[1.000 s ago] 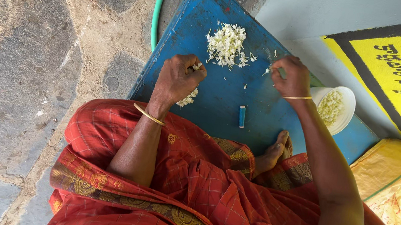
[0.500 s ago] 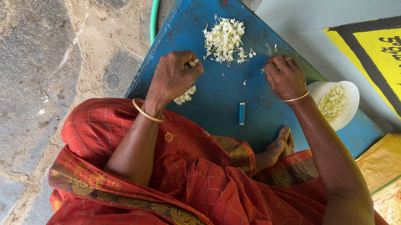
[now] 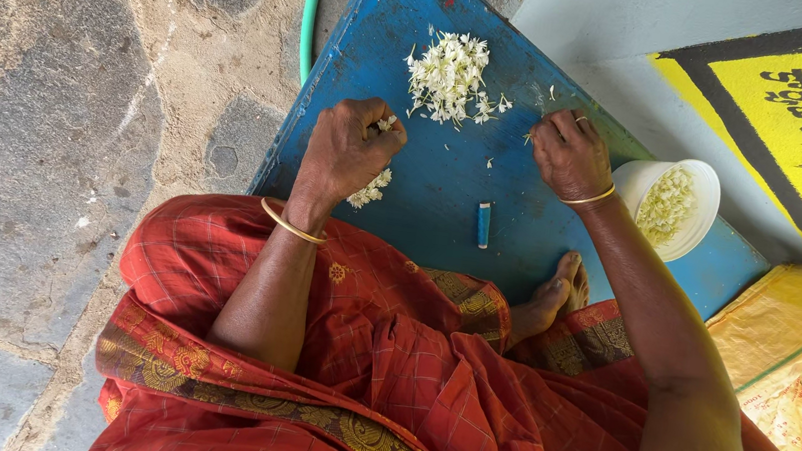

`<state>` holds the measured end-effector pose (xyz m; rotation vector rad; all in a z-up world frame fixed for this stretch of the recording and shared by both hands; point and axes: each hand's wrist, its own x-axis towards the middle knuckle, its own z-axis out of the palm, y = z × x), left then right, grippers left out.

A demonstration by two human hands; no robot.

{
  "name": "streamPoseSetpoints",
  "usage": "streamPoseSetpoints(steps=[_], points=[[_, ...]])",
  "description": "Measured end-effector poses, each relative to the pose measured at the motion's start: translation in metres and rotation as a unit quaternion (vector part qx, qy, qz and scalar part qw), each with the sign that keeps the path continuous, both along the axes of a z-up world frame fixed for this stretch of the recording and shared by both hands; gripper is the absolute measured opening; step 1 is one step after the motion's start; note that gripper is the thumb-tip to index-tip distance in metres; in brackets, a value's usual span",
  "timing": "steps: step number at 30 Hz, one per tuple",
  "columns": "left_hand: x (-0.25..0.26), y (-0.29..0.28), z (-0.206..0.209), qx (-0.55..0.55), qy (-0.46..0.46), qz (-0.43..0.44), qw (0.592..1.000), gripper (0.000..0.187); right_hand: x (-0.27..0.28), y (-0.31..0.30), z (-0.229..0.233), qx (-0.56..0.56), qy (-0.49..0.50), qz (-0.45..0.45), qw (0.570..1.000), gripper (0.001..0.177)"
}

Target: The person strings small white flowers together by hand to create a garland, picking them from a pile and placing them into a white bowl once attached.

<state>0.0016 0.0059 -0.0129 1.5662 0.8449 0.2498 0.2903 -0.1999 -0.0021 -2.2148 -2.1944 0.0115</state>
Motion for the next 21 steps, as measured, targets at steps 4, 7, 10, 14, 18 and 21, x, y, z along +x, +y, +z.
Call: streamPoseSetpoints(steps=[4, 7, 10, 14, 18, 21], points=[[-0.001, 0.0, 0.0, 0.01, -0.001, 0.002, 1.0, 0.013, -0.003, -0.001, 0.006, 0.0, 0.067, -0.047, 0.997, 0.017], [-0.002, -0.001, -0.001, 0.002, -0.005, 0.0, 1.0, 0.013, -0.002, -0.005, 0.009, 0.008, 0.183, -0.119, 0.976, 0.026], [-0.001, -0.001, 0.0, 0.014, -0.023, 0.004, 1.0, 0.013, -0.001, -0.01, 0.013, 0.017, 0.235, -0.163, 0.958, 0.025], [-0.001, 0.0, 0.001, 0.005, -0.005, 0.0, 1.0, 0.013, -0.006, -0.008, 0.014, 0.032, 0.209, -0.164, 0.964, 0.022], [-0.002, 0.0, 0.001, -0.006, 0.0, 0.0, 1.0, 0.013, -0.012, -0.008, 0.007, 0.049, 0.144, -0.149, 0.977, 0.02], [-0.002, 0.0, 0.001, 0.002, -0.006, 0.003, 1.0, 0.013, -0.009, -0.011, -0.007, 0.069, 0.108, -0.178, 0.976, 0.021]])
